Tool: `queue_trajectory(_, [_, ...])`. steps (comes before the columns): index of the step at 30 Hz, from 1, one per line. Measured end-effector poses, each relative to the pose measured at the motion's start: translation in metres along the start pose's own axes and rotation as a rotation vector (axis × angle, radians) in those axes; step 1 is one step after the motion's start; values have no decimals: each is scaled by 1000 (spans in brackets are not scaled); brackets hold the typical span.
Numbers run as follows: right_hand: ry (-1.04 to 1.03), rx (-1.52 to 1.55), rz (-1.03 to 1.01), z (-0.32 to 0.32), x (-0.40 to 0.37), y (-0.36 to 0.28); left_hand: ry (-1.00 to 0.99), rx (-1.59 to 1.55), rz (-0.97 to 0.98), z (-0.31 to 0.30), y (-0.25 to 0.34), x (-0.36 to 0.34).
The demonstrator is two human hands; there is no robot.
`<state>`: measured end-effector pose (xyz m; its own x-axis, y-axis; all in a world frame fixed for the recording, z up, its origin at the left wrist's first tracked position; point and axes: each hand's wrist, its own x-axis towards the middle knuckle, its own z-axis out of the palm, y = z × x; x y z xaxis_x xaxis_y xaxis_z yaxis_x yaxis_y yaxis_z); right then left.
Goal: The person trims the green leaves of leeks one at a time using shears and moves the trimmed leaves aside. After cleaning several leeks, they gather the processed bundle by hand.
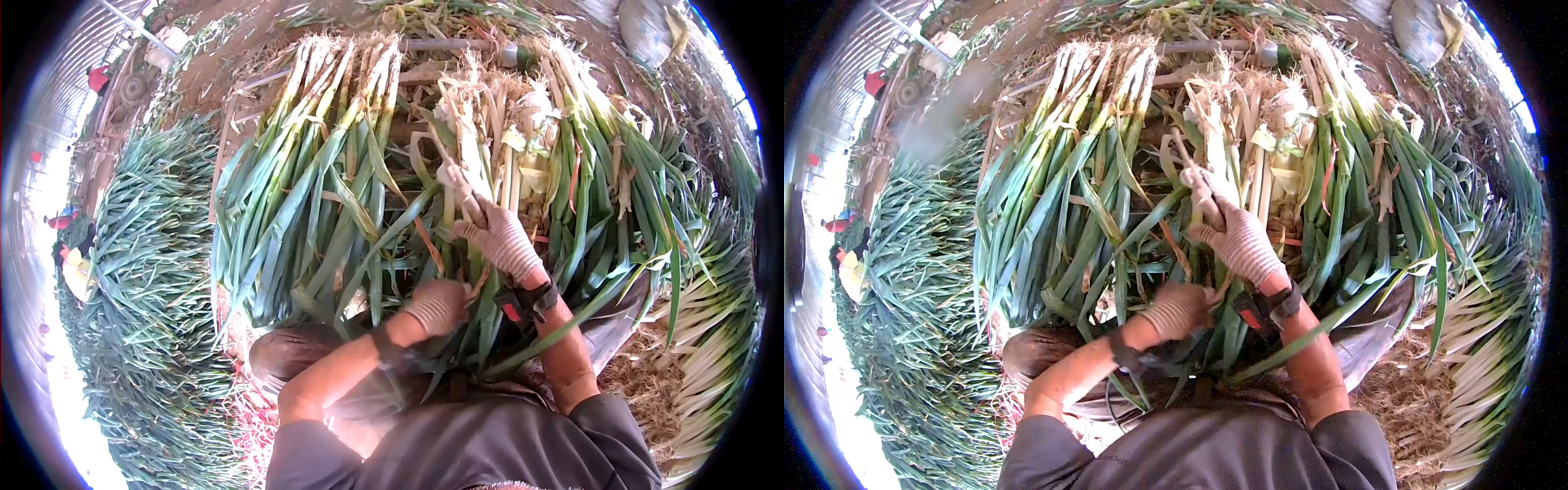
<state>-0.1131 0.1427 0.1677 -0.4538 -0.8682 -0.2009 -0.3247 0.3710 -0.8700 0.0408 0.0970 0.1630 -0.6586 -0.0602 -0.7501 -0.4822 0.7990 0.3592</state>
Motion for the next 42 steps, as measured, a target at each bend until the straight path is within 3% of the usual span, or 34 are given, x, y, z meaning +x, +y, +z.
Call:
queue_trajectory(1, [-31, -29, 0, 5, 3, 6, 39, -40, -72, -22, -11, -10])
queue_trajectory(3, [-84, -87, 4, 12, 10, 11, 736, -142, -118, -34, -59, -13])
queue_trajectory(4, [-239, -234, 147, 7, 6, -18, 1010, -71, -156, -41, -82, -2])
queue_trajectory(5, [-202, -202, 68, 15, 2, -15, 1069, 182, -370, -55, -97, 7])
queue_trajectory(6, [-166, -173, -11, 24, -2, -10, 1055, 288, -512, -69, -102, 11])
queue_trajectory(10, [-149, -185, -35, 45, 8, 15, 1049, 606, -643, -63, -157, 90])
queue_trajectory(11, [-125, -116, 32, 32, 6, -5, 1057, 610, -689, -67, -164, 102])
queue_trajectory(14, [-72, -32, 47, 30, 12, 23, 1131, 503, -741, -84, -176, 113])
queue_trajectory(16, [-27, 8, -13, 22, 5, 19, 907, 81, -737, -113, -166, 88])
queue_trajectory(18, [1, 41, -4, 12, -2, 10, 779, -105, -514, -128, -172, 55])
queue_trajectory(19, [3, 54, 35, 6, -5, 4, 725, -354, -444, -126, -174, 50])
queue_trajectory(20, [8, 69, 75, 4, -8, 1, 772, -474, -335, -109, -170, 45])
queue_trajectory(22, [-11, 64, -92, 13, -24, -1, 866, -328, -305, -70, -161, 44])
queue_trajectory(24, [-91, -91, -69, 15, -36, -3, 821, -518, -301, -38, -158, 42])
queue_trajectory(25, [-114, -36, -23, 13, -42, -5, 857, -564, -183, -25, -162, 39])
queue_trajectory(28, [-234, -112, 77, 15, -62, -8, 972, -627, -199, -4, -138, 23])
queue_trajectory(29, [-242, -107, 75, 21, -70, -4, 991, -716, -101, 2, -138, 22])
queue_trajectory(36, [-231, -179, 93, 37, -66, -3, 941, -751, -203, 13, -135, 35])
queue_trajectory(42, [-193, -222, 70, 53, -36, 1, 1013, -819, -108, 18, -143, 42])
